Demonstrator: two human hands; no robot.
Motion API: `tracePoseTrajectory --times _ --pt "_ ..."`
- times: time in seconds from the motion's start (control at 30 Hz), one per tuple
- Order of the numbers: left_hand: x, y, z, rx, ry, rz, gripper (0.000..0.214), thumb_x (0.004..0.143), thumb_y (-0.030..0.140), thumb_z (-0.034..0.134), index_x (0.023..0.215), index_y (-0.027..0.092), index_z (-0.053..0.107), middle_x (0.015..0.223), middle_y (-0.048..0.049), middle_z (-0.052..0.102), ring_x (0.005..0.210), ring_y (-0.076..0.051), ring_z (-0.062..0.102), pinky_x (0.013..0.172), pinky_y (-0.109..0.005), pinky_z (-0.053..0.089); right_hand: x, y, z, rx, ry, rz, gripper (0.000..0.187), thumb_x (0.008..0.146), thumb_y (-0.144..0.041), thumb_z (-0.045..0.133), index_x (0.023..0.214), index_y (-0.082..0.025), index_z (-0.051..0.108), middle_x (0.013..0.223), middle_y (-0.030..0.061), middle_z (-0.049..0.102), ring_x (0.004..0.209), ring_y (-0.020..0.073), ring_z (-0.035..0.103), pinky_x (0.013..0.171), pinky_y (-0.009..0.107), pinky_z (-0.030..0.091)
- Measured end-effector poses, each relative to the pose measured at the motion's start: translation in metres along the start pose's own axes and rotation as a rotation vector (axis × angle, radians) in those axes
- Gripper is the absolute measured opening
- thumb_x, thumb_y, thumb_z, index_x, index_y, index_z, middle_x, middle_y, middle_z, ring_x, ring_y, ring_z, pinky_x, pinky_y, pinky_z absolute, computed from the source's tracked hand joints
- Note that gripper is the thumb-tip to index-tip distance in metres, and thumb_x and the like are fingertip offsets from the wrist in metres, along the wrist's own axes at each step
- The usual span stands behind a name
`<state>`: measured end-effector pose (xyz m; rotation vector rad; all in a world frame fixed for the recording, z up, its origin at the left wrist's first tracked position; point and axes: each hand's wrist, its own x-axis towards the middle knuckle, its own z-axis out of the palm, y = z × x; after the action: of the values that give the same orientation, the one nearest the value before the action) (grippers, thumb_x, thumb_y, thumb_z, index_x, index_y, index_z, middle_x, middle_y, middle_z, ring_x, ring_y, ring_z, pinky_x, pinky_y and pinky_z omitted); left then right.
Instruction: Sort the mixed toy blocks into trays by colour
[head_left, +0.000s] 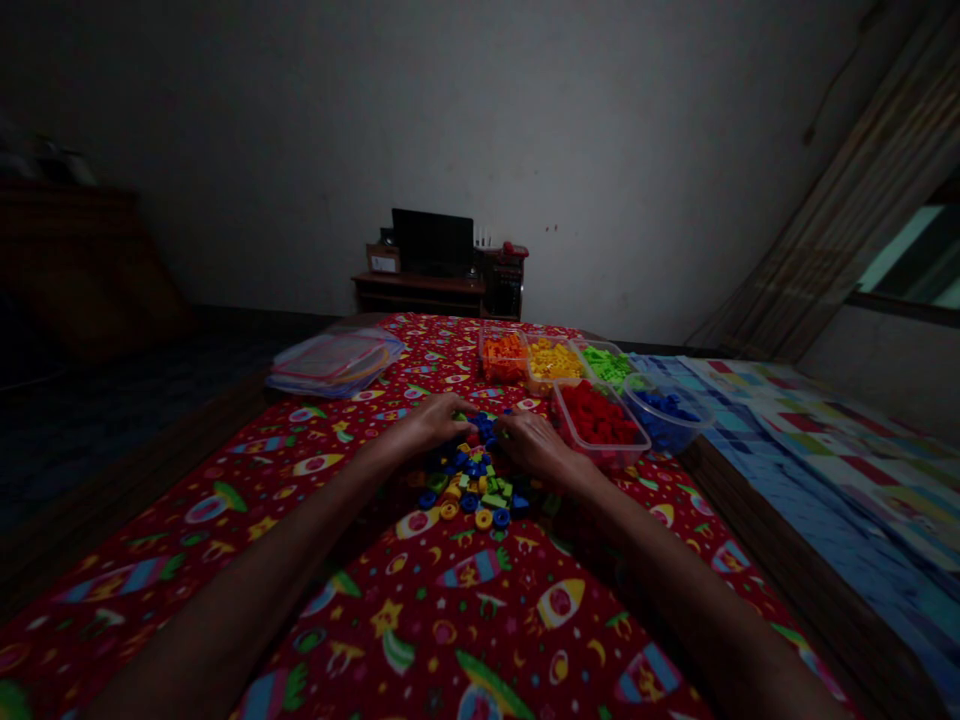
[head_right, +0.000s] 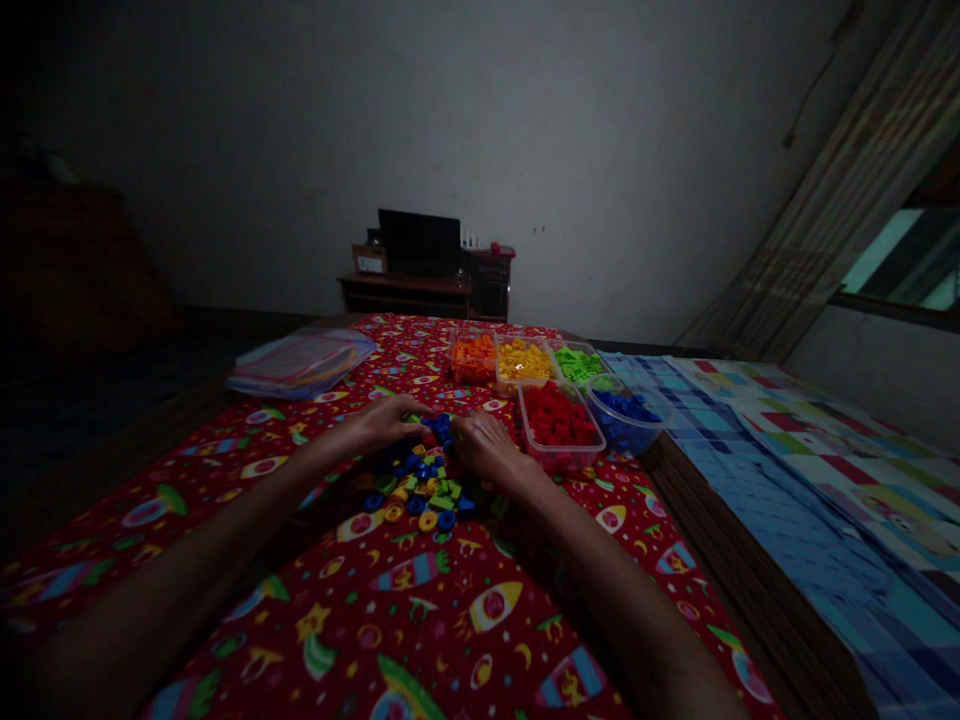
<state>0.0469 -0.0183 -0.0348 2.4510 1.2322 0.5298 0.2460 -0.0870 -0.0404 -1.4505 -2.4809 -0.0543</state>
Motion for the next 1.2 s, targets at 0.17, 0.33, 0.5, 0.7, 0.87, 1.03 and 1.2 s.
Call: tracePoseTrajectory --times 0.17,0.33,0.5,0.7,0.87,1.03,1.2 --pt "-0.003 0.012 -0.001 -0.334 -0.077 0.043 0.057 0.073 0.044 0.058 0.124 0.018 0.056 0.083 0.0 0.072 0.072 -0.017 0.063 0.067 -0.027 0.049 0.001 -0.002 -0.008 0.227 0.207 -0.122 0.039 0.083 -0.019 0.053 0.122 -0.014 0.048 0.098 0.0099 0.062 0.087 0.0179 0.053 0.072 0.026 0.038" --pt "-0.002 0.019 0.007 -0.46 -0.034 0.047 0.081 0.065 0.041 0.064 0.136 0.011 0.039 0.099 -0.0086 0.068 0.082 -0.02 0.063 0.069 -0.029 0.051 0.003 -0.011 -0.015 0.306 0.144 -0.235 0.038 0.083 -0.021 0.055 0.121 -0.019 0.051 0.104 0.0089 0.06 0.088 0.017 0.055 0.074 0.025 0.039" --pt "-0.004 0.026 0.012 -0.498 -0.091 0.085 0.067 0.071 0.043 0.06 0.129 0.014 0.046 0.087 -0.0039 0.069 0.065 -0.016 0.061 0.055 -0.024 0.048 0.001 -0.012 -0.016 0.295 0.139 -0.223 0.039 0.079 -0.012 0.057 0.117 -0.018 0.056 0.109 0.0106 0.059 0.091 0.0175 0.055 0.076 0.025 0.039" --pt "-0.012 0.037 -0.006 -0.388 -0.064 0.009 0.064 0.081 0.058 0.045 0.126 0.013 0.051 0.064 -0.0004 0.064 0.055 -0.016 0.058 0.05 -0.024 0.045 0.002 0.015 -0.033 0.24 0.3 -0.02 0.033 0.083 -0.02 0.054 0.115 -0.016 0.06 0.09 0.0067 0.064 0.077 0.0145 0.056 0.071 0.024 0.04" --pt "-0.014 0.033 -0.021 -0.262 0.023 0.002 0.064 0.08 0.06 0.043 0.12 0.013 0.058 0.077 -0.0042 0.069 0.062 -0.017 0.061 0.054 -0.024 0.047 0.01 0.087 -0.074 0.058 0.437 0.353 0.03 0.08 -0.02 0.057 0.108 -0.012 0.065 0.087 0.0087 0.068 0.077 0.0164 0.06 0.072 0.025 0.042" --pt "-0.015 0.029 -0.025 -0.195 0.021 -0.024 0.059 0.079 0.056 0.044 0.116 0.014 0.062 0.098 -0.0086 0.071 0.074 -0.021 0.066 0.062 -0.027 0.051 0.016 0.151 -0.104 -0.033 0.351 0.637 0.031 0.081 -0.028 0.059 0.103 -0.008 0.068 0.091 0.0145 0.069 0.083 0.0209 0.063 0.076 0.029 0.044" --pt "-0.015 0.032 -0.026 -0.045 0.052 -0.028 0.046 0.081 0.046 0.044 0.11 0.018 0.066 0.104 -0.0062 0.07 0.089 -0.022 0.065 0.075 -0.027 0.05 0.008 0.142 -0.104 -0.037 0.439 0.548 0.03 0.083 -0.027 0.054 0.102 -0.009 0.069 0.092 0.0156 0.07 0.085 0.0217 0.065 0.078 0.029 0.045"
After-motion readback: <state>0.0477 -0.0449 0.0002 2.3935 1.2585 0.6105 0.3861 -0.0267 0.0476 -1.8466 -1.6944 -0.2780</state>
